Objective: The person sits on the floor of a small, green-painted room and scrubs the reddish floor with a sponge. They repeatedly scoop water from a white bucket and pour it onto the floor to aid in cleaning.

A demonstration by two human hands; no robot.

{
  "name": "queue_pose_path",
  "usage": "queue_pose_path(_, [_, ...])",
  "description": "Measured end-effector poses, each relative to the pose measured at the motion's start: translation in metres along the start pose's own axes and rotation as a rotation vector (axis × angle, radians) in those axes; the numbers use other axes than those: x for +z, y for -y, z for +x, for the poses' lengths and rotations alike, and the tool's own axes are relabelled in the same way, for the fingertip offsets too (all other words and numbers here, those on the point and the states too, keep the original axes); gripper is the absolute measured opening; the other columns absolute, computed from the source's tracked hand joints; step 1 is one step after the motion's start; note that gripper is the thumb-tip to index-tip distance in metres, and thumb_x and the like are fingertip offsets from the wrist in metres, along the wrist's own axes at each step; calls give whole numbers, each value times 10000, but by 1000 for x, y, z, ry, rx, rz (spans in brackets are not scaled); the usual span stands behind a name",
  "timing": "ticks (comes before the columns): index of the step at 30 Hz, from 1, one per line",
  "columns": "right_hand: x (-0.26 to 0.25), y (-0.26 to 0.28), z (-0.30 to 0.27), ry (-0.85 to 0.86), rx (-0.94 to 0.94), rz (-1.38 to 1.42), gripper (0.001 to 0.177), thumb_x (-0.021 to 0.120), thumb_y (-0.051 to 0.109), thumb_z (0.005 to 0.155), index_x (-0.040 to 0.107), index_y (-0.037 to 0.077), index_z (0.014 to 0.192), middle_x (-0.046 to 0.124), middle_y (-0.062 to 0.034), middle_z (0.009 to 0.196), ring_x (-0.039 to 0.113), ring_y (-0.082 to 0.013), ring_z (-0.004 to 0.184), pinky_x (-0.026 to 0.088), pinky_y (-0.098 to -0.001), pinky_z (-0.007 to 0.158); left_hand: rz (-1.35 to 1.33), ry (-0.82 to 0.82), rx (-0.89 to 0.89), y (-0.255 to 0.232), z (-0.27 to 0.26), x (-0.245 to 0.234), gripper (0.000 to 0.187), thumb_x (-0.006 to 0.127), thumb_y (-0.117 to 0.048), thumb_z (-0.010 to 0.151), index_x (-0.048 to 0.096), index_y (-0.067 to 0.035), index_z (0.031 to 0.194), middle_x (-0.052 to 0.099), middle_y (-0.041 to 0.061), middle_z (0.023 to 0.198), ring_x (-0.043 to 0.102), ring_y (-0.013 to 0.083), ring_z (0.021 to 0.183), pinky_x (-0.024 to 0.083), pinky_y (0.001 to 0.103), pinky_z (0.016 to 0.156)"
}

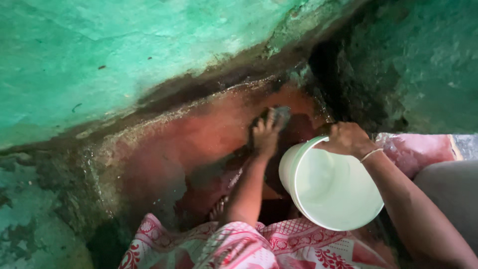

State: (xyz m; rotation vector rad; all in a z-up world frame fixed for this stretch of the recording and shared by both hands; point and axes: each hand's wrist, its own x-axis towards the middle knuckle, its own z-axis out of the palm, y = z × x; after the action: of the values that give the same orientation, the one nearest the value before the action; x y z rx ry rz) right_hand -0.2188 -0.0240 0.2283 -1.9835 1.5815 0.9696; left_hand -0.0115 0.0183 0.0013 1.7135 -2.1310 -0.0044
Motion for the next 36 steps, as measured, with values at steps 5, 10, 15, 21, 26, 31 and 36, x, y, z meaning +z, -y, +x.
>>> queue_pose_path(5, [-2,-2,-1,-33,-16,49,843,504,736,847,736,-3,1179,689,-228,1229,626,-335,1219,471,-432,1082,-91,317,-278,28,5,-40,828,667,-83,788,423,-236,1564,443,165,1595,628,319,1028,523,467,765])
queue_pose_path(10, [-2,0,2,-2,-5,38,815,499,723,849,776,11,1132,714,-222,1211,638,-326,1222,478,-418,1097,35,-76,-1105,156,-33,-77,588,670,-332,894,532,-131,1430,496,201,1408,603,272,886,529,419,747])
queue_pose_path(15, [-3,2,1,-40,-29,27,790,515,704,836,778,8,1103,730,-219,1196,661,-329,1208,488,-419,1093,237,113,-977,159,-49,-73,719,602,-321,886,371,-316,1567,269,157,1592,574,334,1059,519,432,858])
queue_pose_path(21, [1,0,2,-51,-28,24,818,520,722,837,760,-15,1097,710,-229,1186,641,-339,1204,472,-428,1073,-445,471,-429,35,3,-60,797,597,-106,901,333,-339,1616,287,165,1556,527,376,1256,483,452,1020])
queue_pose_path(26, [-1,0,-3,-122,-44,33,801,543,716,820,757,-10,1085,708,-229,1154,643,-345,1174,472,-431,1052,-214,750,80,33,-10,-79,746,624,-12,874,431,-296,1536,5,37,1745,235,428,1534,279,561,1203])
queue_pose_path(31, [-10,5,-8,-15,-12,6,757,540,715,836,803,39,1052,762,-206,1131,713,-319,1152,518,-396,1072,-342,974,418,79,-69,-121,559,580,-136,932,552,-298,1466,-13,7,1696,187,457,1501,234,607,1181])
queue_pose_path(36, [-3,2,0,-93,-57,15,752,564,695,833,789,-3,1002,744,-210,1070,695,-332,1100,513,-421,1015,-128,808,319,103,-37,-87,669,631,-99,932,413,-392,1493,-12,11,1766,217,426,1552,267,594,1208])
